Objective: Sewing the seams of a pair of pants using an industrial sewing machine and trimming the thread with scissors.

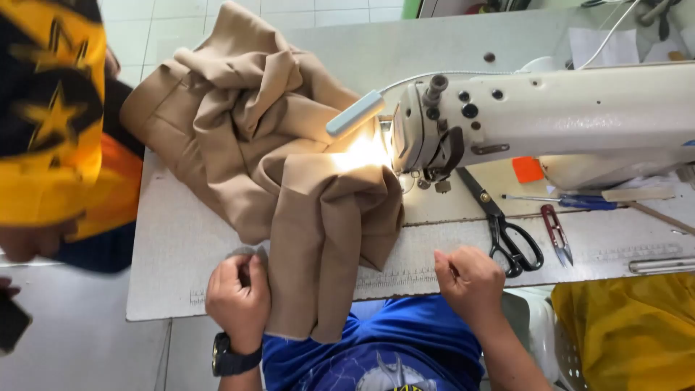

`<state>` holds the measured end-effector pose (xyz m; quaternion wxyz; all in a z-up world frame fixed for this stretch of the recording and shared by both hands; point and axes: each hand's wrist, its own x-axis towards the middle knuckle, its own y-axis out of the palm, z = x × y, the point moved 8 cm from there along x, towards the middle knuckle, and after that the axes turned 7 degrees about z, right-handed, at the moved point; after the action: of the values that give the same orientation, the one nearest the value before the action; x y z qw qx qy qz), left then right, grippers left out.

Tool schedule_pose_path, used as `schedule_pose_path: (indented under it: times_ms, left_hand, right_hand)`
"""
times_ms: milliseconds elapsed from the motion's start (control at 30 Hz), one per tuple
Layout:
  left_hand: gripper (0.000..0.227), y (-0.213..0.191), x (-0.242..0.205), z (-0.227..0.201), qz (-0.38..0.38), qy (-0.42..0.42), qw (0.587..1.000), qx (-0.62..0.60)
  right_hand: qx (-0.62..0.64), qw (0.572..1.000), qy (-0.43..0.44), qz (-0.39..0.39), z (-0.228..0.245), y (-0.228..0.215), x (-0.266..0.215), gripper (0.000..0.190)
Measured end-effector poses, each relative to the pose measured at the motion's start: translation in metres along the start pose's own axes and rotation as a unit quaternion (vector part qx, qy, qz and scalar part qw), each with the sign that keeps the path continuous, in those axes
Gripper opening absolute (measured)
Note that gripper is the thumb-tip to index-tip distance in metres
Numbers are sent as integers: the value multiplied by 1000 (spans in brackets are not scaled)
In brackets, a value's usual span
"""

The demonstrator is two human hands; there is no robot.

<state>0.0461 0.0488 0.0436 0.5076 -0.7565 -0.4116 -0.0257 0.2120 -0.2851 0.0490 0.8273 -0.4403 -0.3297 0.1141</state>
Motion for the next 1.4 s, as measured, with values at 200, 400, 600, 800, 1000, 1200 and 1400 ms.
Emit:
schedule_pose_path:
  times_ms: [200,400,600,800,1000,1200,1400]
  left_hand:
    - [15,2,-4,30,47,-201,955,-213]
    - [38,17,13,23,124,-108,986,-24]
    - [64,11,22,15,105,-222,962,-123]
    - [80,17,25,7,120,-190,967,-120]
    - [40,-21,78,-70,-26,104,985,-134]
    - [53,62,173,-127,150,244,913,-291]
    - [44,86,208,-140,333,192,880,-280]
  right_hand:
    - [-16,999,3,27,-1,6,3,48]
    - [-29,999,17,34,-3,9,6,51]
    - [-65,992,64,88,-23,26,3,56]
    - [-78,993,49,74,-19,23,4,54]
    - [-72,995,38,64,-14,21,4,53]
    - [-39,998,45,15,-12,13,6,54]
    - [-17,999,37,-5,-9,9,8,53]
